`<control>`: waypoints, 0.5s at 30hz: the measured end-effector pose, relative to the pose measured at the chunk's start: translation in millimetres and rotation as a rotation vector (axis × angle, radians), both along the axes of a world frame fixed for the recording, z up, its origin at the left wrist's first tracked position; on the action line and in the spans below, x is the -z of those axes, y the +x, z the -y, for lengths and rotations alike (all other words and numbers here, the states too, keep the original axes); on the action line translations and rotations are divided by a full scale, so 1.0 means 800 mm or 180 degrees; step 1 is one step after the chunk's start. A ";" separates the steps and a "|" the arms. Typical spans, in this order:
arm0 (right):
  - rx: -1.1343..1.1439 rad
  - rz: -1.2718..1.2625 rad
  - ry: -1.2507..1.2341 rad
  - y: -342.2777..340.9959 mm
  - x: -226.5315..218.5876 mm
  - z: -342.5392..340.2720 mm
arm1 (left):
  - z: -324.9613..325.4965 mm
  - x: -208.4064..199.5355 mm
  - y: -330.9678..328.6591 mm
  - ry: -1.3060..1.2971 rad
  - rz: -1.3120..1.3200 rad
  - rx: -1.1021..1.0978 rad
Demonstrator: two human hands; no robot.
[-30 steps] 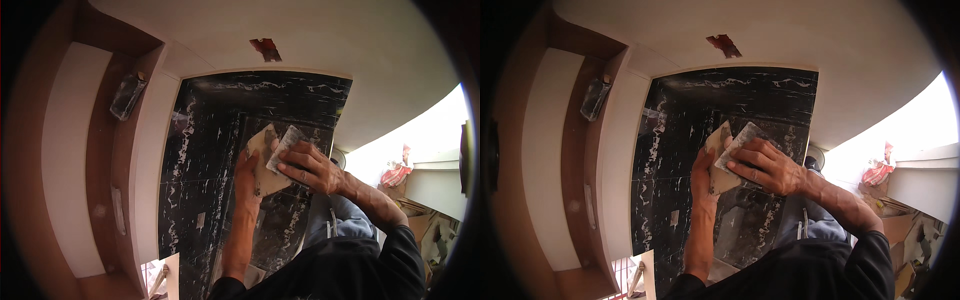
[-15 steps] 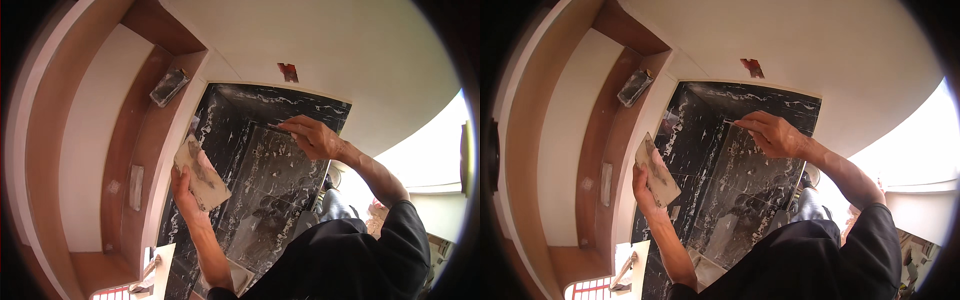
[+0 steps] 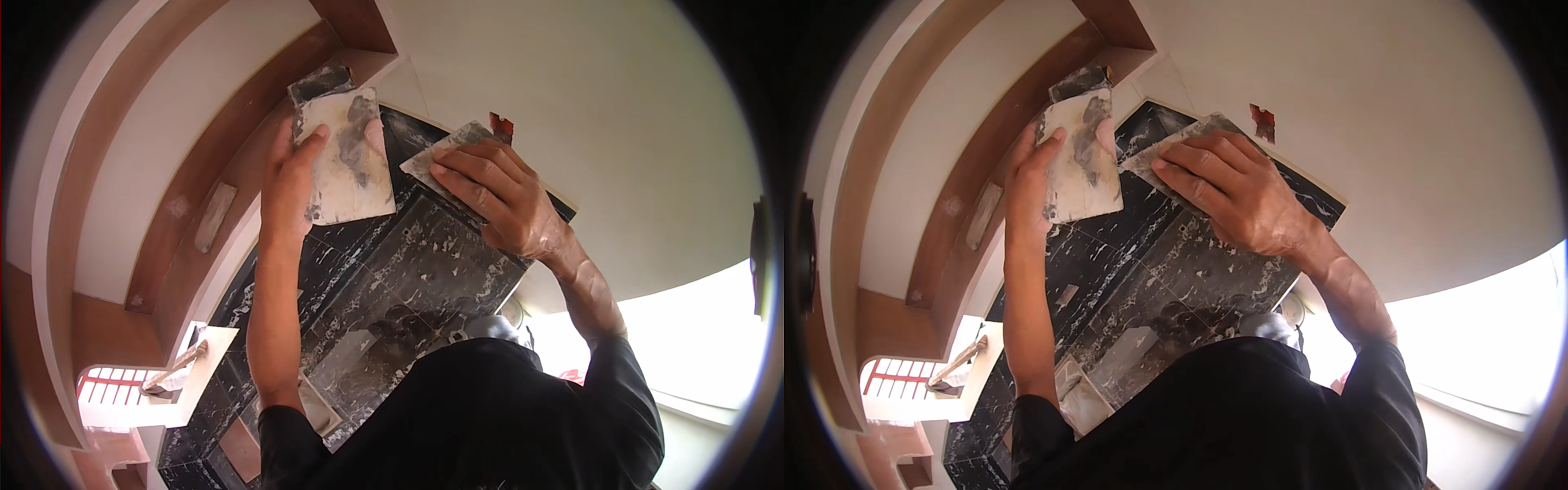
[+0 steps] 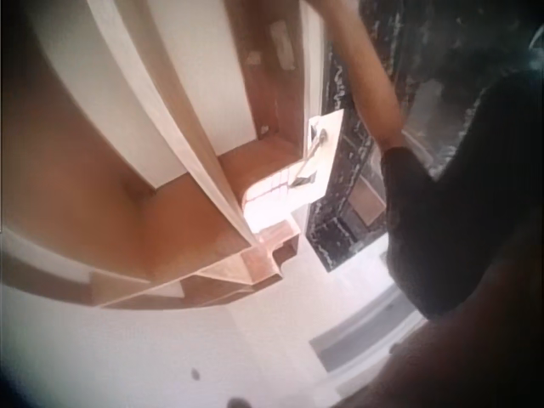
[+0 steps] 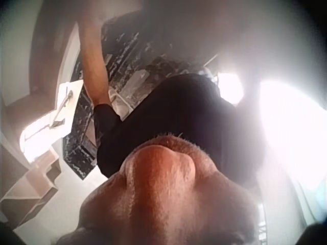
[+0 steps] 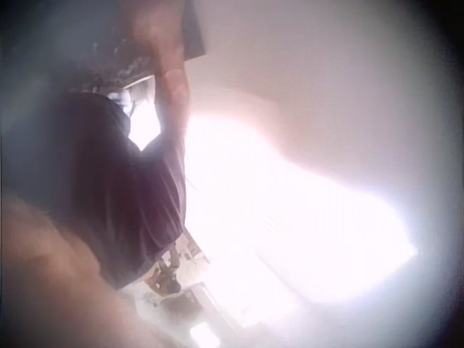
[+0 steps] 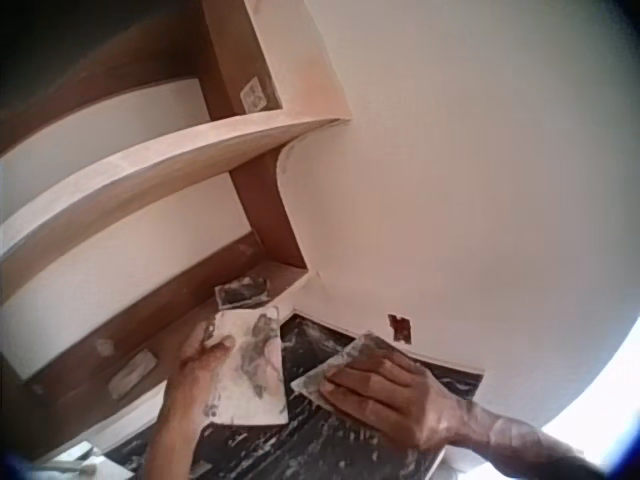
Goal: The person stirs a dark substance in a container with a stick and transfers it to a putty knife. They add white material from a tube, mix the substances together on the blade, and then apply the resulting filler to the seam and corner of a dark stone countertop.
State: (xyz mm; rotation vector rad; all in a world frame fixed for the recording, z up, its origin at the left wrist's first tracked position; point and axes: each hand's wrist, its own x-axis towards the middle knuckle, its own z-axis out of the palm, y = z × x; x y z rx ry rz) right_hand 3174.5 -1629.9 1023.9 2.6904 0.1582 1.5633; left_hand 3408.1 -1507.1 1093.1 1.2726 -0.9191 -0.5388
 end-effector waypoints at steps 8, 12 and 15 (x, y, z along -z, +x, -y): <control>-0.0079 -0.0062 -0.0278 0.018 -0.025 0.044 | 0.035 -0.025 -0.005 0.0153 0.0589 -0.0142; -0.0080 -0.0071 -0.0209 0.034 -0.037 0.066 | 0.048 -0.030 0.003 0.0263 0.0794 -0.0377; -0.0270 -0.0037 0.0067 0.048 -0.045 0.068 | 0.052 -0.032 0.006 0.0314 0.1133 -0.0740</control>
